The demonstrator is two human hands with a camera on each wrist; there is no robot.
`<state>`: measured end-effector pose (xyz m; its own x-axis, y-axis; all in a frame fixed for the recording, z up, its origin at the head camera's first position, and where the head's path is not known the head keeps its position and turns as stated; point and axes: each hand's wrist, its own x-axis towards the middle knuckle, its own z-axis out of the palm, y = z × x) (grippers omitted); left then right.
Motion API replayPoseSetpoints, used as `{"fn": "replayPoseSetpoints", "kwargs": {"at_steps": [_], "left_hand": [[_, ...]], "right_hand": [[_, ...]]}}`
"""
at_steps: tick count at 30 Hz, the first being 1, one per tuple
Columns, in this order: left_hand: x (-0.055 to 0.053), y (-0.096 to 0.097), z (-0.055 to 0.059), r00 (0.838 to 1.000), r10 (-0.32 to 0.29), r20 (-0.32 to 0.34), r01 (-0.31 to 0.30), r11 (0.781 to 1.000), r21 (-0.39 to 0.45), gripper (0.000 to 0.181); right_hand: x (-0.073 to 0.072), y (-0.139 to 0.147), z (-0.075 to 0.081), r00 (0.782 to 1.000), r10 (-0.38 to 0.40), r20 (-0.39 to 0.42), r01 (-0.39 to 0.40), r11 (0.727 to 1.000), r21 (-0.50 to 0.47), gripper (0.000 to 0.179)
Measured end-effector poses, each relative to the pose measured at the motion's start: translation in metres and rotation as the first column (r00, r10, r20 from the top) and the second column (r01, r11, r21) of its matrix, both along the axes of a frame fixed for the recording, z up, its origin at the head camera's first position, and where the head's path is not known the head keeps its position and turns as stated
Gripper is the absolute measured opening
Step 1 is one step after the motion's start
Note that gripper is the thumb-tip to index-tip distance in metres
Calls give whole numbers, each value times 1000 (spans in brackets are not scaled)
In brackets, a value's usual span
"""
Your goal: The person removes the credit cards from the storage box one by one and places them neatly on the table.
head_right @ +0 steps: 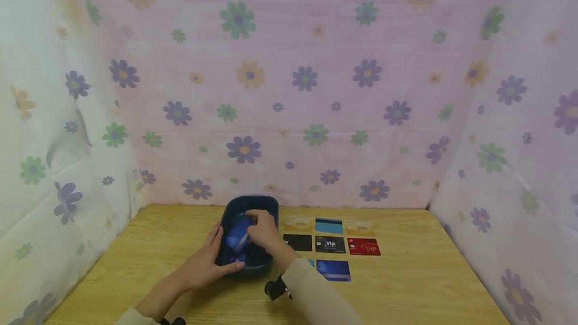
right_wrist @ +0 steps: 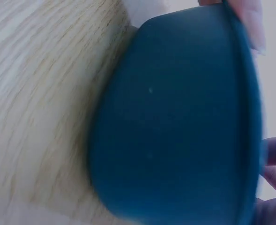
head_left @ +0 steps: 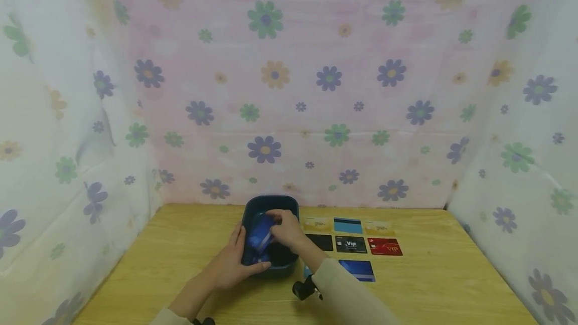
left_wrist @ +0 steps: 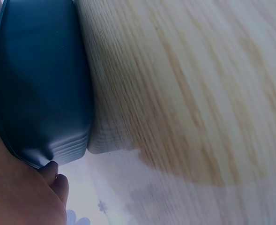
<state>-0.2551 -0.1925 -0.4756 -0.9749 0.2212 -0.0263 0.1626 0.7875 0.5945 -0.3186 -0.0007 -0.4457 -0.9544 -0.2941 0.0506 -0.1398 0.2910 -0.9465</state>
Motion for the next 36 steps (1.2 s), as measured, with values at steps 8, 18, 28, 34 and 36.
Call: {"fn": "replayPoseSetpoints", "kwargs": {"at_steps": [8,18,28,34,36], "left_hand": [[-1,0,-1,1000,-5,-11,5,1000,-11,129],[1,1,2,1000,-1,-4,0,1000,-24,132],[0,2,2,1000,8,-8,-8,1000,-24,132],[1,2,2,1000,4,-6,-4,1000,-26,132],[0,2,1,1000,4,-6,-4,1000,-30,132]], "right_hand": [[7,25,7,1000,3,-27,-3,1000,-11,55],[15,50,13,998,-31,-61,31,999,-8,49],[18,67,14,996,-40,-77,38,999,-26,46],[19,77,14,997,-45,-71,40,997,-71,47],[19,79,13,997,-47,-68,42,996,-85,47]]}}
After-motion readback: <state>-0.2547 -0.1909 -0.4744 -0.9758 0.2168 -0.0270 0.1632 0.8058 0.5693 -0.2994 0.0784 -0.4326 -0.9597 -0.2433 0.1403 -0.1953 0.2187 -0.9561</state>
